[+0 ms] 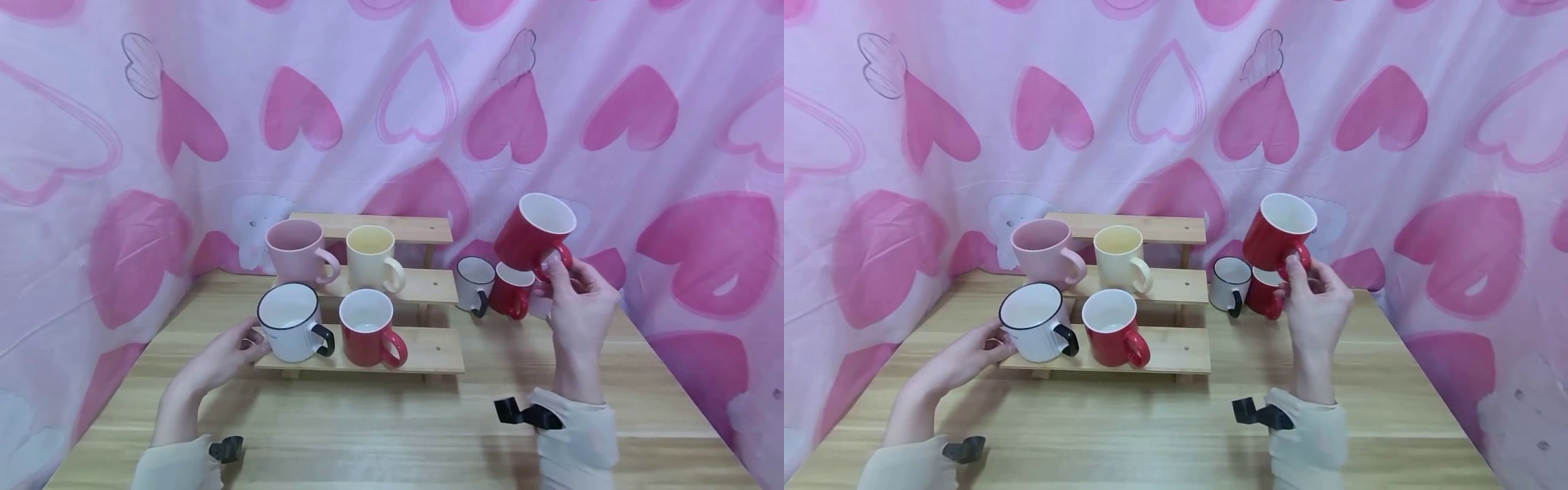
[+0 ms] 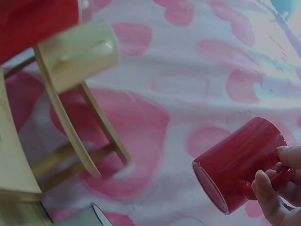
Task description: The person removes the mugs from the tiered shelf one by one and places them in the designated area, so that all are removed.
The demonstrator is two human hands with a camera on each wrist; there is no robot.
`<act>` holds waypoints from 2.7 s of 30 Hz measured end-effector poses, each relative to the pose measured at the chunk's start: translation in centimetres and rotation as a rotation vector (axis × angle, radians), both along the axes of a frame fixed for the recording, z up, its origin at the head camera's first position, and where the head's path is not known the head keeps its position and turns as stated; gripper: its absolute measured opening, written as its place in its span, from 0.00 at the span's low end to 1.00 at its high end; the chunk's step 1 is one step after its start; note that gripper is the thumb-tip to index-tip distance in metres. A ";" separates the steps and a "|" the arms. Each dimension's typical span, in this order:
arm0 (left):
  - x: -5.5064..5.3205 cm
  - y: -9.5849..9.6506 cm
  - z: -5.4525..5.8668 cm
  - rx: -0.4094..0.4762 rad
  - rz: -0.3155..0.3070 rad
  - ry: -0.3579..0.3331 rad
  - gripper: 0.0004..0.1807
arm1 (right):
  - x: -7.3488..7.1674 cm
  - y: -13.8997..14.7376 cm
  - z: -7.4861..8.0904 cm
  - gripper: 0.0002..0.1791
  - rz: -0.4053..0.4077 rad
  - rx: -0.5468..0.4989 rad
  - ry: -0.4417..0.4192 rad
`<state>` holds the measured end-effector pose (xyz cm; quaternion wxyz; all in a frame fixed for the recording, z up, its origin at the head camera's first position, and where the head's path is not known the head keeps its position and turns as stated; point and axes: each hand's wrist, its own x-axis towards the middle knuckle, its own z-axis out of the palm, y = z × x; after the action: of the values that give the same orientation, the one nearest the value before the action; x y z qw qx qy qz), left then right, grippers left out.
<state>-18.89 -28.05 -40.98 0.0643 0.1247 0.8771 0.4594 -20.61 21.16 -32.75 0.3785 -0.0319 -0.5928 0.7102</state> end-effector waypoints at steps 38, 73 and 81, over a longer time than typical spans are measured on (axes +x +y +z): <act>0.1 0.1 0.3 -0.024 0.003 -0.003 0.20 | -0.8 18.9 -6.3 0.21 -0.244 0.003 -0.385; 0.2 0.1 0.3 0.006 -0.016 -0.003 0.19 | -3.4 18.8 -13.9 0.23 -0.015 -0.127 -0.512; 0.1 -0.1 0.5 -0.022 0.001 -0.016 0.18 | -3.6 18.5 -14.3 0.27 0.041 -0.155 -0.509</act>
<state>-18.78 -28.12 -40.51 0.0723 0.1198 0.8816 0.4509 -24.25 39.62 -47.07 0.1991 -0.2265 -0.6133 0.7300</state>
